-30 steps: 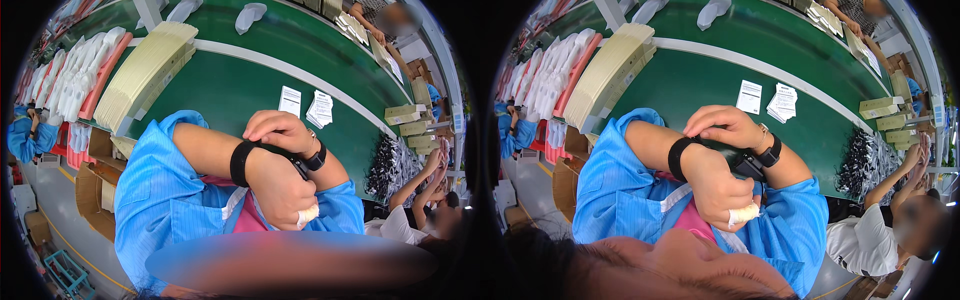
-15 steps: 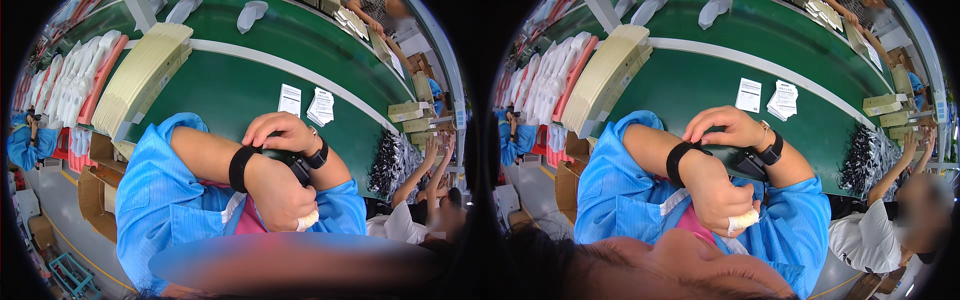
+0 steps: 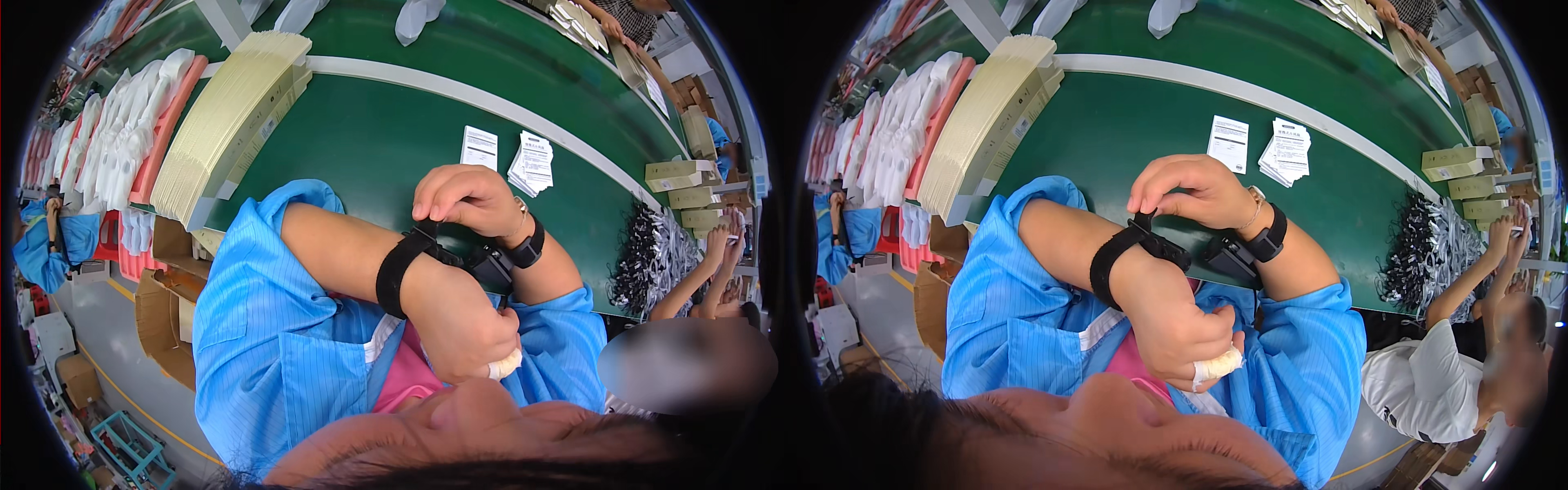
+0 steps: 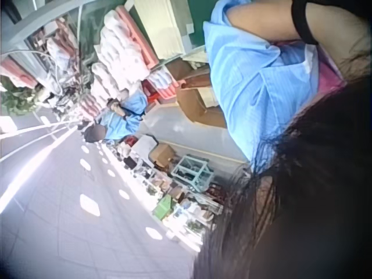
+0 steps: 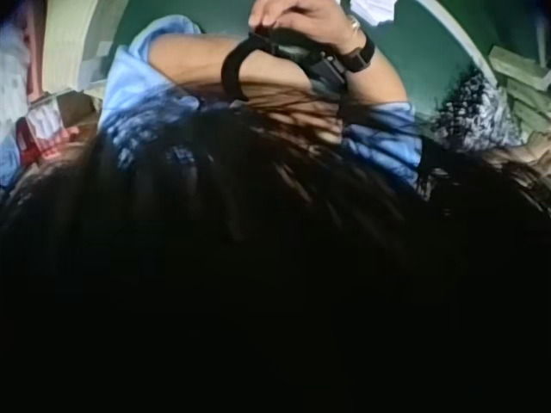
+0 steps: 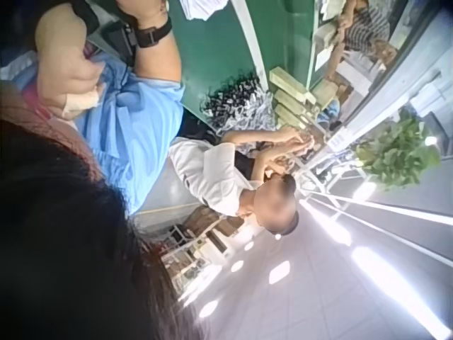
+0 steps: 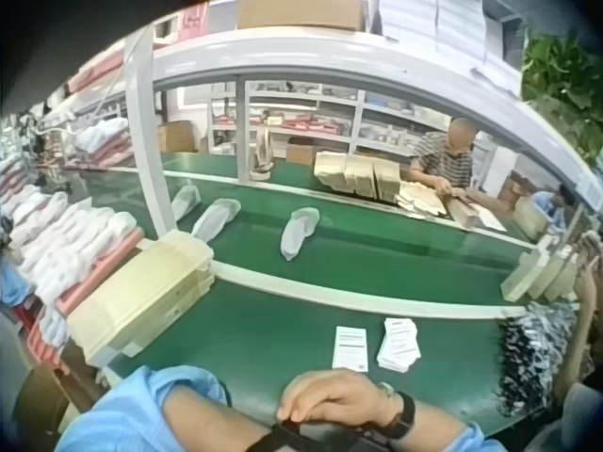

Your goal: Folding and stacking paper packaging materials at a manufacturing workstation.

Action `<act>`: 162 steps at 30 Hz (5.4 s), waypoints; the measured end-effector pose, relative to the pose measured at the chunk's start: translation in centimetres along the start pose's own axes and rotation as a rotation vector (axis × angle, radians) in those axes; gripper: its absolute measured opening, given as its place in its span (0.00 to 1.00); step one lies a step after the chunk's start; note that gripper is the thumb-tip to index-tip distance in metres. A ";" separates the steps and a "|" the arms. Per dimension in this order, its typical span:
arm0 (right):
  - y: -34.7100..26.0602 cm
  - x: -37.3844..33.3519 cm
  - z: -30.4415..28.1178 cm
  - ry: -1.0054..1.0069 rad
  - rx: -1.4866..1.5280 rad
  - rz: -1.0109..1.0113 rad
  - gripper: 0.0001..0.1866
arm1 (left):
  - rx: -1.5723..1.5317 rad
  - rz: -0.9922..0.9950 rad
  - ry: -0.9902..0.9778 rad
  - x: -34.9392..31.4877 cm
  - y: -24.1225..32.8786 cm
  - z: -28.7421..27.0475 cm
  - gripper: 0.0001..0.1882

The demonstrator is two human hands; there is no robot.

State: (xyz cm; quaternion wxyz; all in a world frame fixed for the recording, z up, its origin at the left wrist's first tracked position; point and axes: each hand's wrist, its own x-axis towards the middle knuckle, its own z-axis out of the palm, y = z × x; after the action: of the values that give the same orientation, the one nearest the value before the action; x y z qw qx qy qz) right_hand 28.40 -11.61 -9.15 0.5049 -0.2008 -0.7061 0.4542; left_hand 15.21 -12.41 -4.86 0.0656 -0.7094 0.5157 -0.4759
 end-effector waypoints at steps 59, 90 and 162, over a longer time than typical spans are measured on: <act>-1.5 0.9 1.1 -0.159 -0.682 -0.063 0.16 | -0.107 -0.303 -0.063 -2.1 -1.5 2.3 0.09; -1.9 0.7 1.5 -0.211 -0.677 -0.044 0.19 | -0.354 -0.370 0.232 -0.8 -0.8 2.7 0.17; -0.6 -1.3 7.8 -0.316 -1.159 -0.442 0.06 | -0.913 -0.894 -0.160 -8.7 -4.3 4.7 0.11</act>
State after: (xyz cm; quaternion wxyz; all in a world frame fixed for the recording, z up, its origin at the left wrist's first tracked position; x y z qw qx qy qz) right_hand 22.02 -16.28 -9.93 0.2858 -0.2213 -0.9278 -0.0920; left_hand 21.43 -5.43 -10.14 -0.4092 -0.8458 0.3143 -0.1354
